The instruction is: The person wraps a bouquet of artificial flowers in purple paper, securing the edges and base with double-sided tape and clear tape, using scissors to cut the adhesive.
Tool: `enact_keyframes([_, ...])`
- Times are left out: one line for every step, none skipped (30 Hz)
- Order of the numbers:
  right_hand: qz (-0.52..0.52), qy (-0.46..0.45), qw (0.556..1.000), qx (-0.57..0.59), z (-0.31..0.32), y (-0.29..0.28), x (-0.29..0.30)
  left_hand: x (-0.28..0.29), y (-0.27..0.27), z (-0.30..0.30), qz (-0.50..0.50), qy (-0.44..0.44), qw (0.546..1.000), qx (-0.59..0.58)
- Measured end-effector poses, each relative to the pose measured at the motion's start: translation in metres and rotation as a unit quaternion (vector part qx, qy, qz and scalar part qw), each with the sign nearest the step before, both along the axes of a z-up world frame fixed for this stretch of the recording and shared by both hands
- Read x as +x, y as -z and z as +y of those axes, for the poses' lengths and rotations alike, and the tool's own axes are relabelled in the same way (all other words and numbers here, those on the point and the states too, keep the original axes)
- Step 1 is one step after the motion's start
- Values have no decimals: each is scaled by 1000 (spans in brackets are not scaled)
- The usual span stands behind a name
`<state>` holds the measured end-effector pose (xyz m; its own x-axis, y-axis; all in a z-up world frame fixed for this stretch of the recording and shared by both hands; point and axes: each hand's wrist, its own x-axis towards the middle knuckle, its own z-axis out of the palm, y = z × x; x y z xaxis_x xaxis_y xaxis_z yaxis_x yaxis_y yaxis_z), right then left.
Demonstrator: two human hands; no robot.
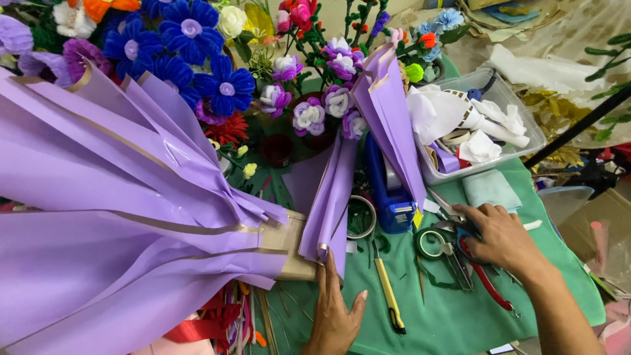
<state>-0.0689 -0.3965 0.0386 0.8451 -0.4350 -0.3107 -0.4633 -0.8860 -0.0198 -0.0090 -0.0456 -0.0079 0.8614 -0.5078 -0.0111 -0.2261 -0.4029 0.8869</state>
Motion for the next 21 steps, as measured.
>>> enact_keyframes([-38, -3, 998, -44, 3, 3, -1, 0, 1, 0, -9, 1, 1000, -5])
enact_keyframes([-74, -5, 993, -87, 6, 6, -3, 0, 2, -1, -18, 2, 1000, -9])
enact_keyframes([-74, -6, 993, -87, 21, 8, -6, -1, 8, -1, -17, 2, 1000, -9])
enact_keyframes([-180, -39, 981, -57, 36, 10, -9, -1, 15, -2, -33, 1, 999, -14])
enact_keyframes([-286, -69, 955, -26, 51, 11, -12, -2, 21, -3, -48, 1, 999, -19])
enact_keyframes([-286, -69, 955, -27, 79, 16, -12, -2, 25, -3, -49, 2, 999, -19])
enact_keyframes([-218, -52, 973, 63, 107, 20, -13, -3, 29, -3, -28, 1, 1000, 0])
enact_keyframes([-149, -35, 976, 152, 135, 24, -12, -2, 32, -3, -9, 0, 1000, 18])
enact_keyframes([-151, -34, 976, 151, 147, 39, -12, -1, 34, -4, -11, 1, 1000, 18])
enact_keyframes([-115, -73, 982, 131, 160, 55, -13, -1, 36, -3, -45, 1, 999, 4])
enact_keyframes([-79, -112, 984, 111, 173, 72, -13, -1, 39, -2, -79, 1, 997, -9])
enact_keyframes([-80, -111, 984, 112, 174, 76, -12, 0, 31, -2, -79, 2, 997, -8])
enact_keyframes([-124, -113, 981, 96, 175, 80, -11, 0, 24, -2, -83, 6, 996, -21])
enact_keyframes([-166, -113, 976, 80, 177, 85, -13, -1, 17, -1, -85, 11, 996, -34])
enact_keyframes([-164, -111, 977, 82, 175, 77, -18, -3, 18, 0, -83, 13, 996, -32])
enact_keyframes([-128, -75, 983, 111, 171, 68, -19, -2, 18, -1, -85, 12, 996, -36])
enact_keyframes([-91, -38, 985, 140, 167, 58, -21, -1, 17, -1, -88, 11, 995, -41])
enact_keyframes([-92, -39, 985, 139, 160, 45, -27, -1, 16, -1, -89, 10, 995, -42])
enact_keyframes([-88, -2, 986, 139, 152, 31, -34, 0, 14, 0, -65, 9, 998, -25])
enact_keyframes([-83, 36, 986, 139, 145, 18, -41, 0, 13, 1, -39, 8, 999, -8])
enact_keyframes([-82, 36, 986, 138, 133, 4, -41, 0, 19, 0, -38, 7, 999, -9])
